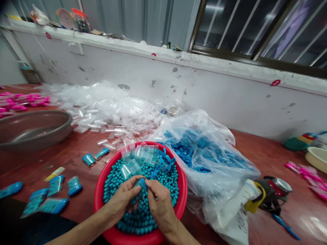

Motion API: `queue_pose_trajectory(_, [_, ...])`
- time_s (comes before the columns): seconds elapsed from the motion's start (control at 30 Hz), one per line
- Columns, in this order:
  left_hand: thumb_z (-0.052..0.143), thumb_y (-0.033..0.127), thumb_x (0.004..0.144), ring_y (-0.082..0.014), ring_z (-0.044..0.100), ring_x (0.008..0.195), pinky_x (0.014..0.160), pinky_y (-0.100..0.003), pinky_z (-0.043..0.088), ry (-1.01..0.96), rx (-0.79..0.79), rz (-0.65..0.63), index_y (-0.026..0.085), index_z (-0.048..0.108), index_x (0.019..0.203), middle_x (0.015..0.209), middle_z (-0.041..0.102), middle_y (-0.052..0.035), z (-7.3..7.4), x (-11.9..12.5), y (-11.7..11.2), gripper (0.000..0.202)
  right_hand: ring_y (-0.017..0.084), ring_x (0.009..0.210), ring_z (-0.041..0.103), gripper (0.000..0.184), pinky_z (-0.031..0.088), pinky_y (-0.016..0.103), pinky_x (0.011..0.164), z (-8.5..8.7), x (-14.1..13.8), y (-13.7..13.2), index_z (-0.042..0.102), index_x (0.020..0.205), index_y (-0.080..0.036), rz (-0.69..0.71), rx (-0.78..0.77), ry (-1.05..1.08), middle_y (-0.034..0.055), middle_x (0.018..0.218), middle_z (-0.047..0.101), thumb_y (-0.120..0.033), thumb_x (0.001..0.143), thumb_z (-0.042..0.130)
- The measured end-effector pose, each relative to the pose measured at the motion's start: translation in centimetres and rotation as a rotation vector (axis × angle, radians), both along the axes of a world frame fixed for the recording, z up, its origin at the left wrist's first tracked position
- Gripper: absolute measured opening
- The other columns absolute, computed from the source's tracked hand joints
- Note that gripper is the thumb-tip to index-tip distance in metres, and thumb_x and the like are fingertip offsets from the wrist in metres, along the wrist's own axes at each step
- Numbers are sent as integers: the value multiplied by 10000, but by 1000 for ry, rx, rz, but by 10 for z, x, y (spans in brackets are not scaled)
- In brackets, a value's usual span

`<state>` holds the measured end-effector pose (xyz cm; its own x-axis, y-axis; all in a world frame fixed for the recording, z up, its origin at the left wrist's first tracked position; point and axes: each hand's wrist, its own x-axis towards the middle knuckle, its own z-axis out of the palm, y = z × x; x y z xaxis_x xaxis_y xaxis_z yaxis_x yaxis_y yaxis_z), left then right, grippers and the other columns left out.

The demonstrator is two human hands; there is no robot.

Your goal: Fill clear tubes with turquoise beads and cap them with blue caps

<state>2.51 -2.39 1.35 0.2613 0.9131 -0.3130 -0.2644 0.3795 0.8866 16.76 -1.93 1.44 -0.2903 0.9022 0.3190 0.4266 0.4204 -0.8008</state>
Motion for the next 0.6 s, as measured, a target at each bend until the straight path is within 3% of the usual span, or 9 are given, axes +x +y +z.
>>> queue_pose_trajectory(0.2, [593,446,648,-62,442,344,293,-143,258,-5,-9,3,150,382,1124,533,505,59,1,-4,-2,600,142,614,593,258,466,227,579,7,-1,7,630,963,-190,33,-279,-2,5,682,640,-230,842,405])
queue_pose_trajectory(0.3, [575,459,646,-54,404,309,274,-136,223,24,-29,42,134,387,1122,489,490,67,1,-2,-2,606,145,619,586,276,460,234,597,4,-5,2,636,935,-181,35,-171,-29,14,669,623,-206,846,376])
queue_pose_trajectory(0.43, [546,416,678,-46,382,292,261,-125,193,94,-13,58,152,406,1092,465,445,87,5,-1,2,511,169,749,587,286,458,279,711,4,0,0,599,1026,-177,129,-20,-75,60,813,622,-195,837,384])
queue_pose_trajectory(0.5, [527,390,703,-50,411,312,270,-123,225,93,25,37,168,396,1085,493,449,86,7,-2,3,461,155,702,573,272,478,275,660,9,8,7,593,1035,-191,181,-134,-41,48,828,603,-222,815,437])
queue_pose_trajectory(0.6, [505,376,728,-64,473,350,292,-130,282,80,58,-37,191,366,1076,566,484,74,8,-5,2,419,108,524,508,252,470,225,445,17,18,23,607,962,-187,212,-491,132,-4,716,545,-263,731,542])
